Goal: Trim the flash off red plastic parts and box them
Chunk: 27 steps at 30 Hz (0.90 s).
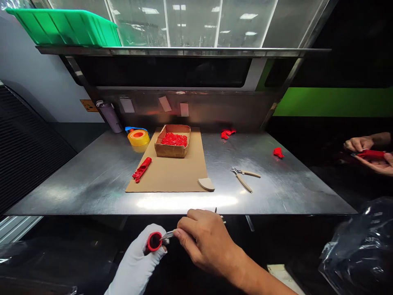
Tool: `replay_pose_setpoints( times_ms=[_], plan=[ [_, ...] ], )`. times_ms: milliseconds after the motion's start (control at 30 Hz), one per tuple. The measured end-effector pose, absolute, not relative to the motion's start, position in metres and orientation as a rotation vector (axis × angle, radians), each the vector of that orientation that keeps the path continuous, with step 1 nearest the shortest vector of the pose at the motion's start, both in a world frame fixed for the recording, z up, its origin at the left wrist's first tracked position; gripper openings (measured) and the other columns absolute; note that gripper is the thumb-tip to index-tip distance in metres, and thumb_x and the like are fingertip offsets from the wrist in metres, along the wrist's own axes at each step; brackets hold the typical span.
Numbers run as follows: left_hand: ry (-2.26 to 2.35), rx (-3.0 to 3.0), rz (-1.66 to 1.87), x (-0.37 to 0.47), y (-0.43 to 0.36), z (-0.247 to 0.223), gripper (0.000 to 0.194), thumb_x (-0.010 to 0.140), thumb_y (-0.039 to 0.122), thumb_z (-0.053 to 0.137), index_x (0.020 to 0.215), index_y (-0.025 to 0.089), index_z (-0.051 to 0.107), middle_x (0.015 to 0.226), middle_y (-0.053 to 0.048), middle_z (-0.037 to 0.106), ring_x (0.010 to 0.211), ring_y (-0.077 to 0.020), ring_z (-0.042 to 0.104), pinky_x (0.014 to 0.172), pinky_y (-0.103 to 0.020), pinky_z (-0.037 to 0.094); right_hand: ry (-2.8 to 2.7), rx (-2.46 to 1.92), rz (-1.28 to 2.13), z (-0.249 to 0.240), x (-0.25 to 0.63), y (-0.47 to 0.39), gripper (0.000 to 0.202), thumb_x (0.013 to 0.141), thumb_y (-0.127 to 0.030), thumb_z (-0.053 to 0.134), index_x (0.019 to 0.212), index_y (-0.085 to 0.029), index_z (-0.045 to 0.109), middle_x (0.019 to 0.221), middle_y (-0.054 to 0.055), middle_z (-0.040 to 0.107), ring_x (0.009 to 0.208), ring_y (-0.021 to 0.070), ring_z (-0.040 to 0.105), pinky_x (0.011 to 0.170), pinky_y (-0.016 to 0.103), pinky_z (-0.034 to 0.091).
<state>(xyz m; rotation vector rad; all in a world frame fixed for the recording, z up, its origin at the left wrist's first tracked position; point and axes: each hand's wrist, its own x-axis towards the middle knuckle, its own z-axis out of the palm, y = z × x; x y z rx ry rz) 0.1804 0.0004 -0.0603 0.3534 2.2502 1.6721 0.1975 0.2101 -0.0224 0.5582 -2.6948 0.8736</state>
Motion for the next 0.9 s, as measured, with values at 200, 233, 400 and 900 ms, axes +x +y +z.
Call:
replay_pose_setpoints(
  times_ms=[200, 233, 400, 900],
  plan=[
    [2.269, 0.338, 1.707, 0.179, 0.003, -0.059, 0.025, 0.087, 0.046, 0.062, 0.081, 0.022, 0.060, 0.077, 0.002, 0.052, 0.072, -0.0148, 0.047, 0.068, -0.022, 0.042, -2.703, 0.544, 0.899, -0.022, 0.199, 0.208, 0.019, 0.093, -0.022, 0.064, 0.076, -0.018, 0.059, 0.072, 0.000, 0.053, 0.063, 0.0152, 0.048, 0.056, 0.029, 0.022],
    [2.271, 0.336, 1.716, 0.179, 0.004, -0.059, 0.024, 0.087, 0.046, 0.062, 0.082, 0.022, 0.060, 0.078, 0.002, 0.053, 0.073, -0.0149, 0.048, 0.068, -0.022, 0.043, -2.705, 0.540, 0.902, -0.023, 0.199, 0.207, 0.019, 0.093, -0.022, 0.064, 0.075, -0.018, 0.058, 0.072, 0.000, 0.053, 0.063, 0.0152, 0.048, 0.056, 0.029, 0.022],
    [2.281, 0.313, 1.738, 0.181, 0.003, -0.060, 0.023, 0.087, 0.046, 0.062, 0.084, 0.023, 0.061, 0.079, 0.001, 0.055, 0.074, -0.0156, 0.050, 0.069, -0.023, 0.044, -2.698, 0.534, 0.937, -0.024, 0.200, 0.205, 0.020, 0.093, -0.024, 0.061, 0.074, -0.018, 0.058, 0.071, 0.000, 0.053, 0.062, 0.0151, 0.048, 0.055, 0.029, 0.022],
    [2.166, 0.245, 1.835, 0.179, 0.009, -0.061, 0.021, 0.083, 0.042, 0.067, 0.081, 0.021, 0.064, 0.079, 0.001, 0.060, 0.077, -0.0174, 0.055, 0.073, -0.024, 0.046, -2.297, 0.620, 1.731, -0.034, 0.194, 0.195, 0.010, 0.080, -0.014, 0.070, 0.087, -0.018, 0.064, 0.080, -0.001, 0.059, 0.067, 0.0134, 0.053, 0.061, 0.022, 0.034]
  ],
)
